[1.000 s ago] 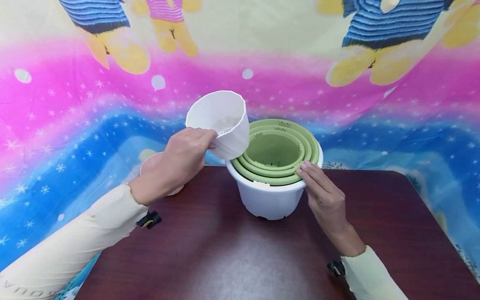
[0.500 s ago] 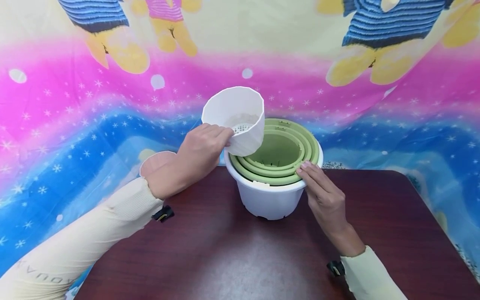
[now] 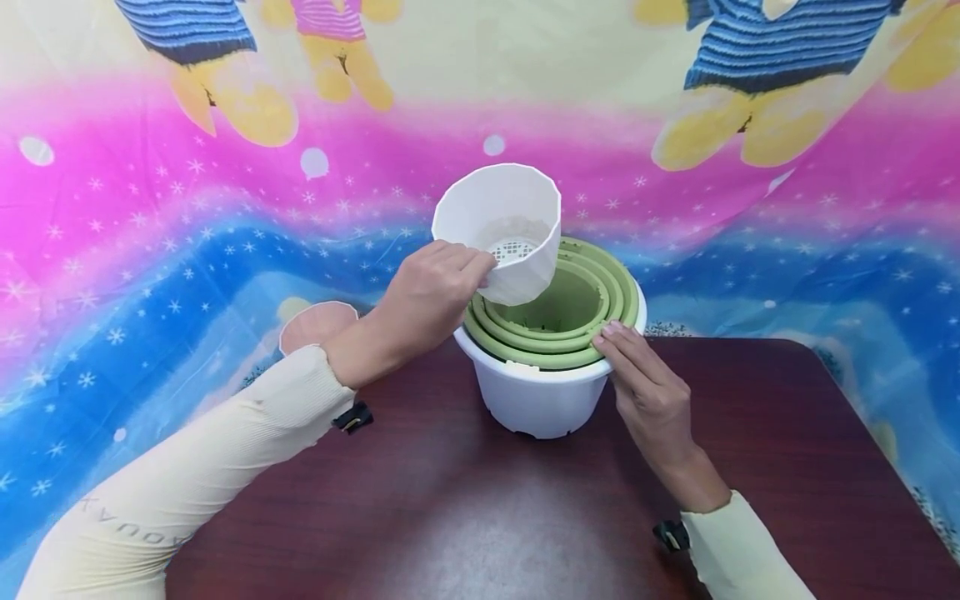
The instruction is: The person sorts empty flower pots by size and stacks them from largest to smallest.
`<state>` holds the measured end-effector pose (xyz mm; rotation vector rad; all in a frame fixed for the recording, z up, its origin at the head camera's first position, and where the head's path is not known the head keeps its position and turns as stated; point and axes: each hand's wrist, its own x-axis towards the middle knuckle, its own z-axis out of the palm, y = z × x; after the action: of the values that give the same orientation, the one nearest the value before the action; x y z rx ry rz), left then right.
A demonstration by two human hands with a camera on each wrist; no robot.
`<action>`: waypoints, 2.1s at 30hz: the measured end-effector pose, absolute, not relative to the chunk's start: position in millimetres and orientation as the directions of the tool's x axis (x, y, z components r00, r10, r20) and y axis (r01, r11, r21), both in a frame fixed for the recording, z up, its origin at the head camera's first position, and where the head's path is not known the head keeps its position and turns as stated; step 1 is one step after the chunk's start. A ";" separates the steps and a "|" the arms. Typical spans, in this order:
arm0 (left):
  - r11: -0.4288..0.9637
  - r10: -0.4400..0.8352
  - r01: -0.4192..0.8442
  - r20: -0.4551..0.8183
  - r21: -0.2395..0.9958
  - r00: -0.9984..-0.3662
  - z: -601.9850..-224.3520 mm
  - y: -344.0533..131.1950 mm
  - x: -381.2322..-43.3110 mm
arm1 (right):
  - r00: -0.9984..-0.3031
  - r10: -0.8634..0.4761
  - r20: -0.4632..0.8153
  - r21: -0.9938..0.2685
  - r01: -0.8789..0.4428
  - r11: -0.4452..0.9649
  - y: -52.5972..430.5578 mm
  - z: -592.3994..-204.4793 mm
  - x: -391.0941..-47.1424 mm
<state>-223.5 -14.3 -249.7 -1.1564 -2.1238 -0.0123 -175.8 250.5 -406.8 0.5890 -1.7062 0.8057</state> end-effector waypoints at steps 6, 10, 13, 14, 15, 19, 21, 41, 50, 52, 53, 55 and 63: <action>0.583 0.753 0.738 0.569 -0.340 -0.332 -257.4 -3.8 -226.1 | -0.284 0.007 0.959 -0.222 -0.734 0.642 252.0 -407.5 -176.0; 0.574 0.766 0.739 0.550 -0.353 -0.332 -261.6 2.3 -228.3 | -0.290 0.006 0.957 -0.225 -0.731 0.645 253.0 -408.1 -175.9; 0.567 0.778 0.738 0.531 -0.366 -0.335 -265.1 6.0 -230.4 | -0.293 0.006 0.956 -0.228 -0.730 0.644 253.2 -408.3 -176.1; 0.566 0.782 0.737 0.524 -0.369 -0.338 -266.4 6.9 -231.0 | -0.292 0.006 0.956 -0.228 -0.731 0.643 253.0 -408.3 -176.2; 0.565 0.785 0.738 0.517 -0.370 -0.341 -267.7 7.7 -231.7 | -0.291 0.007 0.957 -0.228 -0.732 0.642 252.8 -408.3 -176.4; 0.568 0.787 0.740 0.501 -0.361 -0.359 -272.8 10.6 -234.3 | -0.283 0.013 0.959 -0.224 -0.733 0.643 251.9 -408.3 -177.0; 0.572 0.784 0.739 0.502 -0.356 -0.365 -274.9 12.0 -235.5 | -0.280 0.015 0.960 -0.224 -0.733 0.643 251.8 -408.3 -177.1; 0.538 0.822 0.782 0.402 -0.316 -0.403 -286.8 28.7 -241.5 | -0.295 0.014 0.955 -0.233 -0.724 0.650 253.3 -409.2 -176.9; 0.535 0.829 0.791 0.363 -0.296 -0.425 -295.0 32.7 -242.0 | -0.313 0.020 0.950 -0.249 -0.715 0.653 253.6 -410.2 -176.0; 0.536 0.830 0.790 0.354 -0.298 -0.431 -296.2 33.3 -242.8 | -0.317 0.019 0.948 -0.252 -0.713 0.654 254.0 -410.1 -175.7; 0.537 0.831 0.790 0.349 -0.296 -0.434 -296.7 33.6 -243.1 | -0.319 0.019 0.948 -0.253 -0.712 0.655 254.1 -410.1 -175.7; 0.539 0.831 0.790 0.338 -0.292 -0.443 -297.0 34.2 -243.3 | -0.320 0.017 0.947 -0.253 -0.712 0.655 254.4 -410.1 -175.7; 0.544 0.829 0.804 0.304 -0.241 -0.469 -295.6 36.5 -241.9 | -0.316 0.019 0.949 -0.251 -0.715 0.653 254.0 -410.7 -176.2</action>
<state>-241.9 36.5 -295.6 -1.3355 -2.4004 0.0899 -176.2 254.0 -410.7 0.5634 -1.7510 0.8166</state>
